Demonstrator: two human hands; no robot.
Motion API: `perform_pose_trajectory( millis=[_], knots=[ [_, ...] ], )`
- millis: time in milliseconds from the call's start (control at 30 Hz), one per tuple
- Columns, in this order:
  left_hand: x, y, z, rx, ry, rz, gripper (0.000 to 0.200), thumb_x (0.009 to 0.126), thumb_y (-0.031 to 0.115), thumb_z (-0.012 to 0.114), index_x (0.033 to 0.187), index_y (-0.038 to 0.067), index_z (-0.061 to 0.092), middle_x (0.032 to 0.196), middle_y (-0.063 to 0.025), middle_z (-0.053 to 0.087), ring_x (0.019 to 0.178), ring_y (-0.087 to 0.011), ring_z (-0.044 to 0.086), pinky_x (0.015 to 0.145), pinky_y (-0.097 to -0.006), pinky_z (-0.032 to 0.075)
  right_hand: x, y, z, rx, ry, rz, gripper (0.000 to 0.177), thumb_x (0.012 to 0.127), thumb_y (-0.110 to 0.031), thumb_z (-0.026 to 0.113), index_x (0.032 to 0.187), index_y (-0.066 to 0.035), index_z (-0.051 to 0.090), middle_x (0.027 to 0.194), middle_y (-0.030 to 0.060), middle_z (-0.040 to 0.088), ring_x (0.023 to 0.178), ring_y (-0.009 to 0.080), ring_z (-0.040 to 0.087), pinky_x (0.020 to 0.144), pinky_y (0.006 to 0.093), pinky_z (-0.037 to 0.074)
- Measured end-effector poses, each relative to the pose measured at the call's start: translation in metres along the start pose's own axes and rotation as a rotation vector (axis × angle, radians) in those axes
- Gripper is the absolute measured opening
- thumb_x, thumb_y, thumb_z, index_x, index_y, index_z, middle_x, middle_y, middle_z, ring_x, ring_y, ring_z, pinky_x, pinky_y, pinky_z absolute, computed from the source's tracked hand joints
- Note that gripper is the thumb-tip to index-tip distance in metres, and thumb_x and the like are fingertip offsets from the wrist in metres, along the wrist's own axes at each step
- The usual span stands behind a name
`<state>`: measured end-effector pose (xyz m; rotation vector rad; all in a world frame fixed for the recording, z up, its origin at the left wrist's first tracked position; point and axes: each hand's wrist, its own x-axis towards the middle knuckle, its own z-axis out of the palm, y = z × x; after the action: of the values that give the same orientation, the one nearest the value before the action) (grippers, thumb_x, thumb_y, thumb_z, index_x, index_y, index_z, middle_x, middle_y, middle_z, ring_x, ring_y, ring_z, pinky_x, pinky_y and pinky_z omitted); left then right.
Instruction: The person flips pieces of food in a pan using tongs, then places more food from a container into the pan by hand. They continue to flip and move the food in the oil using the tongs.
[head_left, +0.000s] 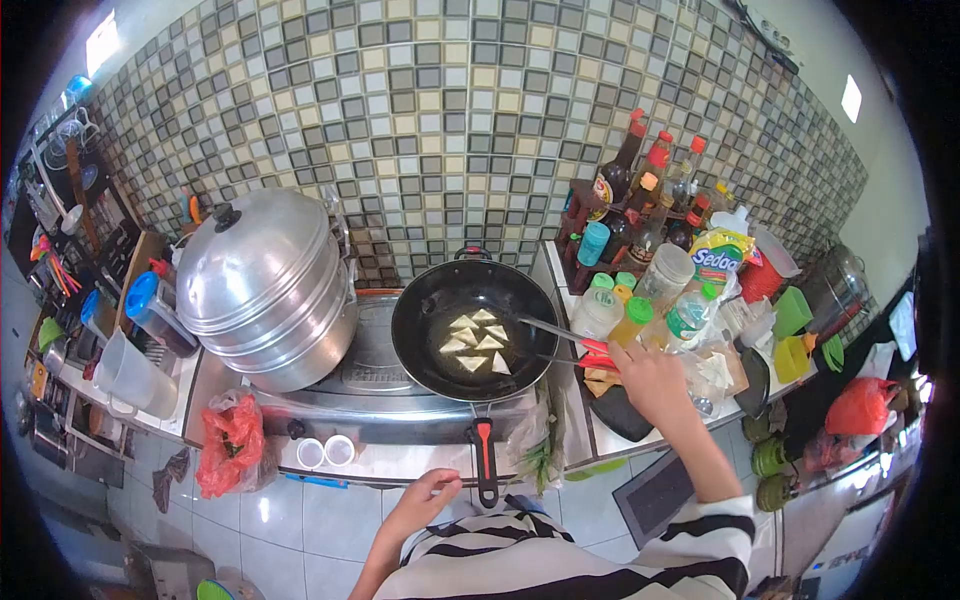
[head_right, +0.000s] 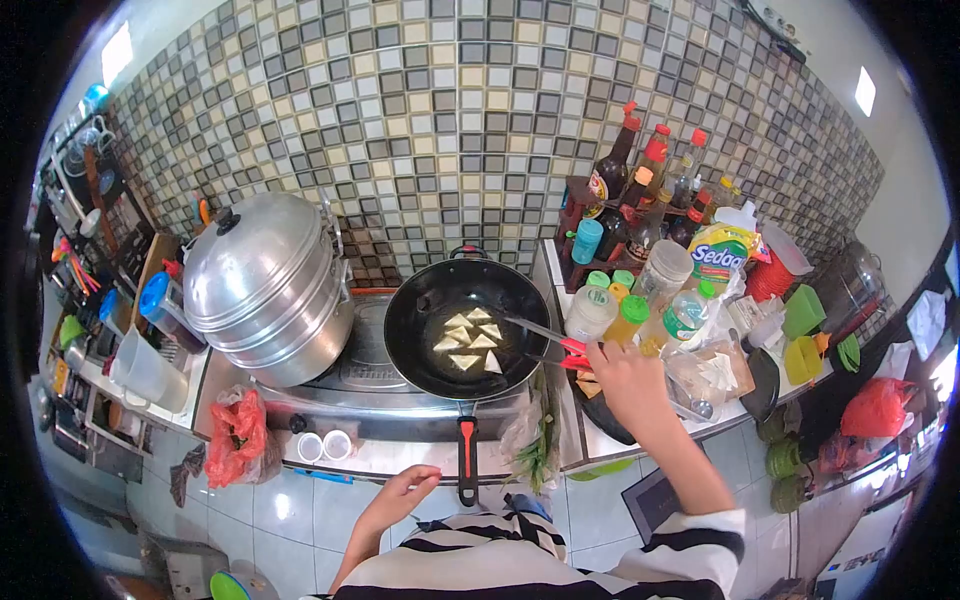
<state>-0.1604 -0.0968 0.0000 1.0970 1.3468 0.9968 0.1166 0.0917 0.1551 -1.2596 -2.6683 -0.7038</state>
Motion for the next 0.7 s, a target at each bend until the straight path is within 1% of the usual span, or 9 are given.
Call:
perform_pose_trajectory(
  millis=[33,100,167,300,333,367,467,600,700],
  knots=[
    [-0.003,-0.008,-0.003,0.067,0.003,-0.042,0.033,0.085,0.026,0.055,0.109,0.004,0.054,0.101,-0.0044,0.057,0.086,-0.0119,0.051,0.076,-0.0256,0.042,0.007,0.001,0.005,0.0,0.001,-0.004,0.027,0.072,-0.015,0.056,0.098,-0.009,0.055,0.075,0.0041,0.055,0.071,0.0193,0.059,0.05,0.0312,0.048],
    [-0.012,-0.019,-0.005,0.13,0.009,-0.08,0.035,0.085,0.028,0.055,0.11,0.004,0.053,0.101,-0.0038,0.057,0.086,-0.012,0.051,0.077,-0.0256,0.042,0.02,0.0,0.017,-0.12,-0.025,-0.137,0.03,0.07,-0.012,0.055,0.1,-0.01,0.055,0.074,0.0028,0.054,0.073,0.0179,0.058,0.048,0.0286,0.046],
    [-0.019,-0.025,-0.003,0.116,0.011,-0.177,0.042,0.083,0.034,0.056,0.108,0.0,0.053,0.1,-0.0108,0.059,0.089,-0.0186,0.055,0.077,-0.0292,0.045,0.027,-0.003,0.031,-0.11,0.009,-0.191,0.031,0.07,-0.012,0.055,0.101,-0.009,0.054,0.075,0.003,0.053,0.073,0.0178,0.058,0.047,0.0284,0.046],
    [-0.029,-0.017,0.0,0.121,-0.003,-0.246,0.044,0.083,0.036,0.055,0.108,-0.001,0.053,0.1,-0.0115,0.058,0.088,-0.0192,0.055,0.076,-0.0291,0.045,0.038,-0.017,0.062,-0.081,0.057,-0.264,0.033,0.071,-0.013,0.054,0.104,-0.008,0.053,0.08,0.004,0.053,0.073,0.0176,0.057,0.045,0.0283,0.045],
    [-0.03,-0.022,0.0,0.126,-0.024,-0.283,0.044,0.084,0.037,0.053,0.11,0.002,0.053,0.102,-0.0096,0.058,0.09,-0.0184,0.053,0.078,-0.0291,0.043,0.039,-0.024,0.069,-0.08,0.06,-0.271,0.033,0.071,-0.013,0.054,0.104,-0.008,0.053,0.08,0.004,0.053,0.073,0.0176,0.057,0.045,0.0283,0.045],
    [-0.031,-0.024,0.001,0.132,-0.046,-0.321,0.043,0.085,0.038,0.051,0.113,0.005,0.052,0.103,-0.0077,0.057,0.092,-0.0176,0.051,0.08,-0.0291,0.042,0.038,-0.032,0.075,-0.099,0.07,-0.236,0.035,0.072,-0.013,0.054,0.106,-0.007,0.052,0.08,0.0041,0.053,0.073,0.0174,0.057,0.045,0.0287,0.045],
    [-0.033,-0.016,0.001,0.179,-0.042,-0.314,0.043,0.085,0.038,0.051,0.112,0.004,0.052,0.104,-0.0094,0.057,0.093,-0.019,0.053,0.08,-0.0297,0.043,0.038,-0.042,0.088,-0.087,0.068,-0.157,0.037,0.072,-0.014,0.053,0.108,-0.007,0.051,0.081,0.0039,0.052,0.072,0.0166,0.057,0.046,0.029,0.046],
    [-0.033,-0.023,-0.005,0.235,-0.02,-0.252,0.043,0.085,0.038,0.051,0.111,0.003,0.053,0.103,-0.0111,0.058,0.091,-0.0203,0.055,0.079,-0.03,0.044,0.039,-0.038,0.071,-0.076,0.014,-0.023,0.036,0.072,-0.013,0.054,0.107,-0.006,0.051,0.082,0.0042,0.053,0.072,0.0168,0.057,0.048,0.0293,0.047],
    [-0.032,-0.026,-0.007,0.258,0.009,-0.213,0.048,0.082,0.04,0.055,0.108,-0.001,0.053,0.101,-0.0132,0.059,0.085,-0.0212,0.057,0.074,-0.0296,0.046,0.034,-0.025,0.054,-0.038,0.063,-0.051,0.035,0.071,-0.012,0.055,0.105,-0.006,0.052,0.081,0.0048,0.053,0.071,0.0179,0.058,0.048,0.0291,0.047]
  ],
)
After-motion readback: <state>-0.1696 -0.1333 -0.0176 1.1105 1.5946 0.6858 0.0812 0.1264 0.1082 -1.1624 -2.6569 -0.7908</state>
